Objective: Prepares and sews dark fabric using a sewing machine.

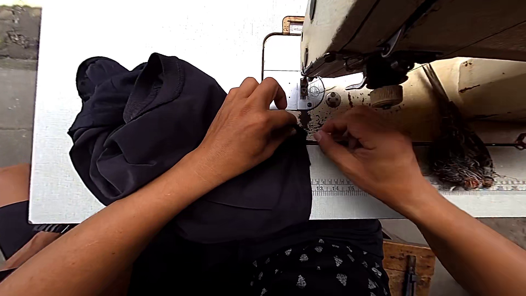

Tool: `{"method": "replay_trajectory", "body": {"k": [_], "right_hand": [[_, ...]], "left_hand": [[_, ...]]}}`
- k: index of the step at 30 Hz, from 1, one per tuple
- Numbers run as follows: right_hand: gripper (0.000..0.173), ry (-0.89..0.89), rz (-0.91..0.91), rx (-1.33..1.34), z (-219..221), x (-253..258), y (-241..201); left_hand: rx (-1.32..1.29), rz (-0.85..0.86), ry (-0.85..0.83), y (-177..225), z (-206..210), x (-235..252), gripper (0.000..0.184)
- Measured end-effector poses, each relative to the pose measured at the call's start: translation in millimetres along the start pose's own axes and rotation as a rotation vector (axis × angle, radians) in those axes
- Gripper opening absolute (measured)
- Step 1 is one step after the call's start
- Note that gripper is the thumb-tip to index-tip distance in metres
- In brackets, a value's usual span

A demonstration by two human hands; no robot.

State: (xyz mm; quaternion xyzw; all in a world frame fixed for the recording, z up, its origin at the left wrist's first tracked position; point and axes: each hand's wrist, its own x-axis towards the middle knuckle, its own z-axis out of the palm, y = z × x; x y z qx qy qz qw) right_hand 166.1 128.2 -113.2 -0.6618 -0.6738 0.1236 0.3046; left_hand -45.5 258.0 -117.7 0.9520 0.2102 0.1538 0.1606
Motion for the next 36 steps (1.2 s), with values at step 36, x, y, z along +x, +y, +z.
{"method": "replay_trajectory", "body": {"k": [36], "right_hand": [[0.017, 0.069, 0.080, -0.061, 31.9, -12.5, -17.3]], "left_hand": [[0.011, 0.073, -0.048, 2.3, -4.4, 7.6, 0.022]]}}
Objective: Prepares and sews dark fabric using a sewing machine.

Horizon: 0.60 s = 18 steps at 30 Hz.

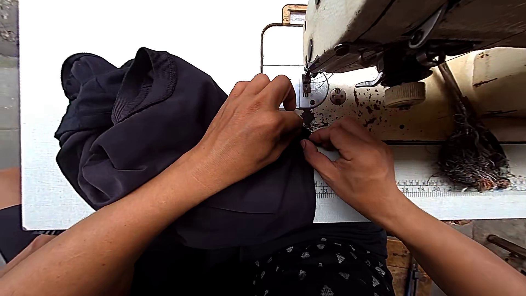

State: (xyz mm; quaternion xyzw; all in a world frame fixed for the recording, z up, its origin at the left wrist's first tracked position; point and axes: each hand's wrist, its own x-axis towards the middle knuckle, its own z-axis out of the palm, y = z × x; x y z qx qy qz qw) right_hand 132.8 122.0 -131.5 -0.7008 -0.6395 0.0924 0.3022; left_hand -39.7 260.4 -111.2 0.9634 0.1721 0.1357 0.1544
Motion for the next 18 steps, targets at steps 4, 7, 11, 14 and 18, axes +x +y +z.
{"method": "replay_trajectory", "body": {"k": [4, 7, 11, 14, 18], "right_hand": [[0.014, -0.022, 0.021, 0.009, -1.6, -1.3, -1.2], [0.017, -0.015, 0.023, 0.017, -2.3, -1.1, -2.6], [0.017, -0.007, 0.066, 0.004, -3.0, 0.9, -3.5], [0.019, -0.011, 0.094, -0.025, -1.4, 1.5, -2.9], [0.019, -0.016, 0.106, -0.067, -0.1, 1.3, -4.0]], "left_hand": [[-0.011, 0.006, -0.003, -1.7, 0.5, 0.9, 0.022], [-0.013, 0.008, -0.003, -1.5, 1.1, 2.3, 0.023], [-0.010, -0.002, -0.009, -0.4, 1.5, 2.7, 0.023], [-0.019, -0.005, -0.011, -0.2, 1.8, 4.3, 0.023], [-0.042, -0.038, -0.019, -0.1, 2.7, 6.2, 0.021]]}}
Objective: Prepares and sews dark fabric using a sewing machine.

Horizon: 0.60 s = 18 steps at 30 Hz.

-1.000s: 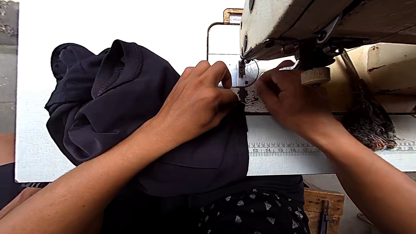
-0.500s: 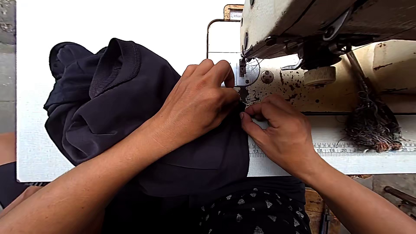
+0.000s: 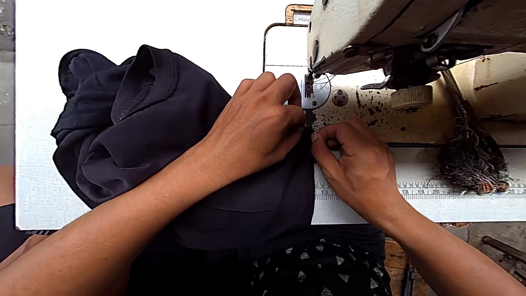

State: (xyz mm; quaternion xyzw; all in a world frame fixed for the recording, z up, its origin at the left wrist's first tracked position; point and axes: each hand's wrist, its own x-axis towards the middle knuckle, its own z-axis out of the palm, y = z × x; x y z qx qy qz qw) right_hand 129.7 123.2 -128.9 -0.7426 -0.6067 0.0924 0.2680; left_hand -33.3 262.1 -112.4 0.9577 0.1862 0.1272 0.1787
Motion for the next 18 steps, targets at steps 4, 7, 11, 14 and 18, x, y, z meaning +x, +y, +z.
{"method": "replay_trajectory", "body": {"k": [4, 7, 11, 14, 18], "right_hand": [[0.018, 0.014, 0.011, 0.003, 1.0, 0.3, -0.9], [0.018, 0.027, -0.008, 0.020, 0.2, 0.3, -0.6], [0.018, 0.044, -0.030, -0.022, 0.3, 1.5, -1.4], [0.018, 0.036, -0.013, -0.054, 1.5, 2.7, -1.5], [0.019, 0.038, 0.010, -0.065, 2.2, 3.5, -2.6]], "left_hand": [[-0.028, -0.032, -0.015, -0.5, -0.9, 2.2, 0.021], [-0.023, -0.020, -0.029, -2.0, -2.7, 2.8, 0.023], [-0.018, -0.012, -0.021, -2.7, -2.4, 1.7, 0.024], [-0.018, -0.009, -0.011, -2.1, -0.9, 2.7, 0.024], [-0.015, -0.035, -0.017, -0.1, -0.9, 4.9, 0.022]]}}
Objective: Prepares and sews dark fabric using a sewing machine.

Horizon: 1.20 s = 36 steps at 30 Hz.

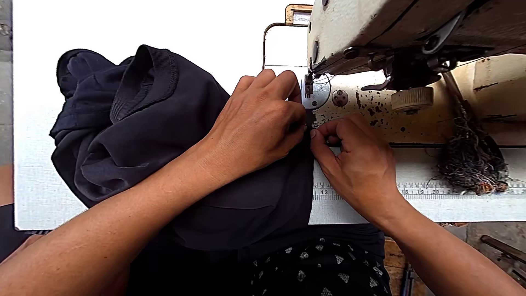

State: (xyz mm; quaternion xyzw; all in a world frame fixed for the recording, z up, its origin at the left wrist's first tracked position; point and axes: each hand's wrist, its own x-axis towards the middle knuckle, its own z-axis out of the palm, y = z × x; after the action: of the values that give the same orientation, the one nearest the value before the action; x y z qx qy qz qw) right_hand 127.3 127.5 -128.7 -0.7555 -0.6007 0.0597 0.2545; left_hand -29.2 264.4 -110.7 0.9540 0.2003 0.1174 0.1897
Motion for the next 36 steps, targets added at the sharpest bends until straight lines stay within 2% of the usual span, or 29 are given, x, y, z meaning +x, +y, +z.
{"method": "replay_trajectory", "body": {"k": [4, 8, 12, 15, 18, 20, 22, 26, 31, 36], "right_hand": [[0.016, 0.049, -0.028, 0.030, 3.1, -2.1, 1.6], [0.015, 0.103, -0.198, 0.018, 5.0, -1.0, 5.6], [0.022, -0.021, -0.272, -0.103, -8.5, -1.8, 5.9], [0.032, -0.092, -0.274, -0.141, -15.8, -7.3, 5.2], [0.035, -0.089, -0.264, -0.135, -14.6, -11.4, 6.3], [0.034, -0.075, -0.263, -0.147, -12.9, -11.3, 7.2], [0.035, -0.069, -0.270, -0.161, -11.4, -13.7, 8.2], [0.036, -0.046, -0.267, -0.142, -6.3, -19.1, 9.7], [0.028, 0.086, -0.255, -0.085, 0.3, -28.0, 10.5], [0.027, 0.095, -0.250, -0.063, 2.3, -29.5, 10.1]], "left_hand": [[-0.037, -0.118, -0.040, 2.1, 0.4, 2.0, 0.021], [-0.084, -0.224, -0.053, 4.0, 0.2, 3.2, 0.018], [-0.081, -0.243, -0.050, 5.1, 0.7, 2.2, 0.018], [-0.021, -0.177, 0.020, 5.1, 2.4, -2.8, 0.018], [0.138, 0.014, 0.180, 20.4, 2.1, -14.6, 0.017], [0.252, 0.103, 0.197, 34.3, 5.8, -22.8, 0.018], [0.301, 0.113, 0.162, 38.1, 15.2, -29.4, 0.021], [0.231, 0.112, 0.140, 29.0, 19.2, -31.7, 0.023], [0.211, 0.108, 0.190, 24.9, 26.4, -37.8, 0.022], [0.235, 0.129, 0.207, 23.0, 28.5, -39.8, 0.021]]}}
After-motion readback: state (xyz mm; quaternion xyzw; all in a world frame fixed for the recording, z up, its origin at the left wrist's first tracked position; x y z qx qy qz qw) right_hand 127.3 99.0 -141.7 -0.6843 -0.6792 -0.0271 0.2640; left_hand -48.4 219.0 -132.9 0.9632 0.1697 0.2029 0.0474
